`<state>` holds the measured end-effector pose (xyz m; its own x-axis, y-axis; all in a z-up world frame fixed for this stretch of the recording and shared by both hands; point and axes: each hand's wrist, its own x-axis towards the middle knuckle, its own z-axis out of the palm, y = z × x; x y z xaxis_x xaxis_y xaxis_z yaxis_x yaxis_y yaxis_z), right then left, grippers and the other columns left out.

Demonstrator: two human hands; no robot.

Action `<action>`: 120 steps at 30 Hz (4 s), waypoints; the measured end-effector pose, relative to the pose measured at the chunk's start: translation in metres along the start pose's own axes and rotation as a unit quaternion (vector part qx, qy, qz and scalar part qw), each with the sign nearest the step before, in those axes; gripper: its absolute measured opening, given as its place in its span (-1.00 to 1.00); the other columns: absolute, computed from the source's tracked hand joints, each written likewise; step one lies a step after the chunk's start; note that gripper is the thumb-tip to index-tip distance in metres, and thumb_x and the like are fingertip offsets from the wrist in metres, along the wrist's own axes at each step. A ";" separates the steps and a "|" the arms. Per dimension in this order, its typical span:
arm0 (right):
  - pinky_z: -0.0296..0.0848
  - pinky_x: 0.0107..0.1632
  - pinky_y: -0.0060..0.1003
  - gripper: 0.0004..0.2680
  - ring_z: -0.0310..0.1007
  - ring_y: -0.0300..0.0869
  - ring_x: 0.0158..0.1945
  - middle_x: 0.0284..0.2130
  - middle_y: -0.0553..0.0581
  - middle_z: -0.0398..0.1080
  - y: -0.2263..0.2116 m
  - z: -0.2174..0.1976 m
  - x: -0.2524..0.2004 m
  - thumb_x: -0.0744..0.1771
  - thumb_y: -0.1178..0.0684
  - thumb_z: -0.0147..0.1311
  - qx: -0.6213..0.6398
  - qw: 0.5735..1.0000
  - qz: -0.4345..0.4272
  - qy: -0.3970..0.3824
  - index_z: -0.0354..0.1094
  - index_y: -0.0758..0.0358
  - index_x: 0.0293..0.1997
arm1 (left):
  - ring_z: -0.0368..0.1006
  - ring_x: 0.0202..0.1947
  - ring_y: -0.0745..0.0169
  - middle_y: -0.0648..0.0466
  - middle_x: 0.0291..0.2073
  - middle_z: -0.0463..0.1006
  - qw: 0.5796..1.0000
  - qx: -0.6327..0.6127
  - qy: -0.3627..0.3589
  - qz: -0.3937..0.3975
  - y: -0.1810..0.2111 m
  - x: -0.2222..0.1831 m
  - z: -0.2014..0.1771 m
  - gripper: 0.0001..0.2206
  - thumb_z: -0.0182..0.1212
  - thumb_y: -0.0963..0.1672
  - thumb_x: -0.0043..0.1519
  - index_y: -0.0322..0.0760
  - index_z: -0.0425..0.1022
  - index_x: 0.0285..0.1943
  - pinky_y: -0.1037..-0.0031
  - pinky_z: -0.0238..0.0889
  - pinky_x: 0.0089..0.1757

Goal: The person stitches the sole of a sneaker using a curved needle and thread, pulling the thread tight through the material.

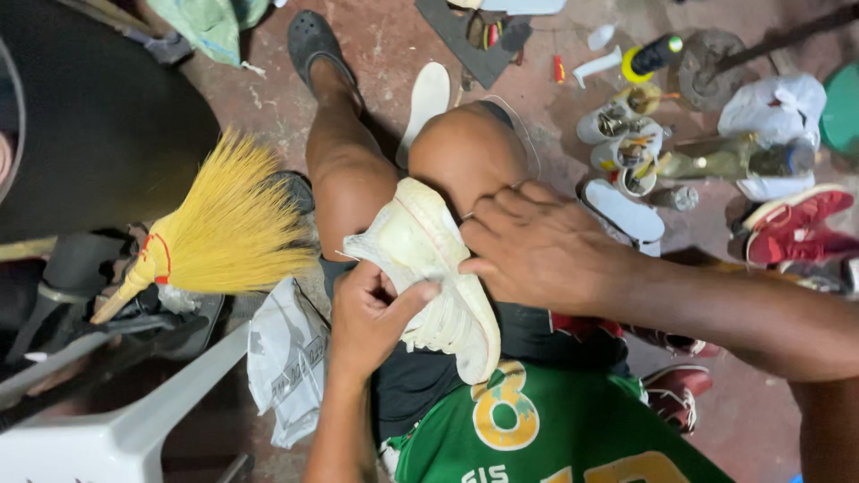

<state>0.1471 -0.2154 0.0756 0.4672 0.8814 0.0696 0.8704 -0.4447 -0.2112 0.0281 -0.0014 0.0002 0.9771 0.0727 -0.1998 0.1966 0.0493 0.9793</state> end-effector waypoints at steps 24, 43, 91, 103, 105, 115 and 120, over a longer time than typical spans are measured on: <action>0.47 -0.28 -0.15 -0.71 0.52 -0.03 -0.33 -0.48 0.05 0.44 0.031 0.020 0.004 0.25 -0.26 0.22 0.064 0.997 -0.036 0.016 0.40 0.16 -0.40 | 0.11 -0.62 0.53 0.24 -0.69 0.27 0.989 0.103 0.059 -0.087 0.017 0.014 0.007 -0.67 0.53 -0.10 0.07 -0.41 0.45 -0.51 0.53 0.00 -0.55; 0.41 -0.35 -0.05 -0.78 0.38 0.16 -0.45 -0.44 0.32 0.41 0.066 -0.010 -0.005 0.46 0.10 -0.11 0.555 0.712 0.230 -0.364 0.47 0.21 0.18 | 0.56 -0.33 0.49 0.10 -0.30 0.73 0.993 0.021 -0.003 -0.112 0.044 0.018 0.021 -0.78 0.47 -0.20 0.04 -0.40 0.68 -0.15 0.55 0.45 -0.24; 0.50 -0.25 -0.15 -0.88 0.54 -0.01 -0.25 -0.28 0.04 0.51 0.042 0.005 -0.009 0.28 0.15 0.13 0.206 0.973 0.032 -0.098 0.41 0.15 -0.14 | 0.10 -0.66 0.51 0.21 -0.72 0.24 0.996 0.066 0.055 0.023 0.017 0.010 0.016 -0.87 0.32 -0.18 0.21 -0.35 0.48 -0.34 0.50 0.00 -0.54; 0.50 -0.16 -0.10 -0.82 0.56 0.05 -0.18 -0.13 0.12 0.52 0.027 -0.008 -0.007 0.30 0.16 0.08 0.212 0.975 0.013 -0.070 0.38 0.20 -0.01 | 0.15 -0.55 0.59 0.30 -0.57 0.35 0.999 -0.023 0.012 -0.043 0.031 0.006 0.008 -0.86 0.31 -0.18 0.17 -0.31 0.56 -0.13 0.60 0.07 -0.46; 0.51 -0.21 -0.13 -0.77 0.56 0.04 -0.21 -0.11 0.12 0.51 0.018 -0.016 -0.006 0.27 0.18 0.09 0.196 0.977 0.021 -0.078 0.40 0.18 0.02 | 0.31 -0.43 0.61 0.30 -0.42 0.51 0.993 -0.090 -0.017 -0.071 0.041 0.002 0.007 -0.78 0.34 -0.19 0.12 -0.29 0.57 -0.06 0.64 0.23 -0.35; 0.44 -0.18 -0.19 -0.72 0.45 -0.06 -0.19 -0.25 0.15 0.40 -0.003 -0.060 0.007 0.19 0.10 0.11 0.087 0.989 -0.080 -0.090 0.39 0.32 -0.05 | 0.57 -0.22 0.40 0.09 -0.21 0.70 0.987 -0.144 -0.001 -0.067 0.025 0.004 0.005 -0.69 0.54 -0.25 0.02 -0.42 0.65 -0.05 0.51 0.46 -0.12; 0.42 -0.21 -0.23 -0.78 0.45 -0.11 -0.26 -0.31 0.10 0.38 -0.001 -0.062 -0.005 0.26 0.09 0.05 0.038 0.987 -0.146 -0.061 0.42 0.32 -0.06 | 0.58 -0.17 0.36 0.08 -0.16 0.68 0.986 -0.164 0.004 -0.040 0.005 -0.006 -0.006 -0.59 0.59 -0.23 -0.03 -0.43 0.60 0.01 0.48 0.47 -0.07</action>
<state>0.1532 -0.2288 0.1360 0.1712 0.9850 0.0218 0.9492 -0.1590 -0.2715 0.0230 0.0040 0.0056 0.9586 0.0627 -0.2778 0.2354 0.3748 0.8967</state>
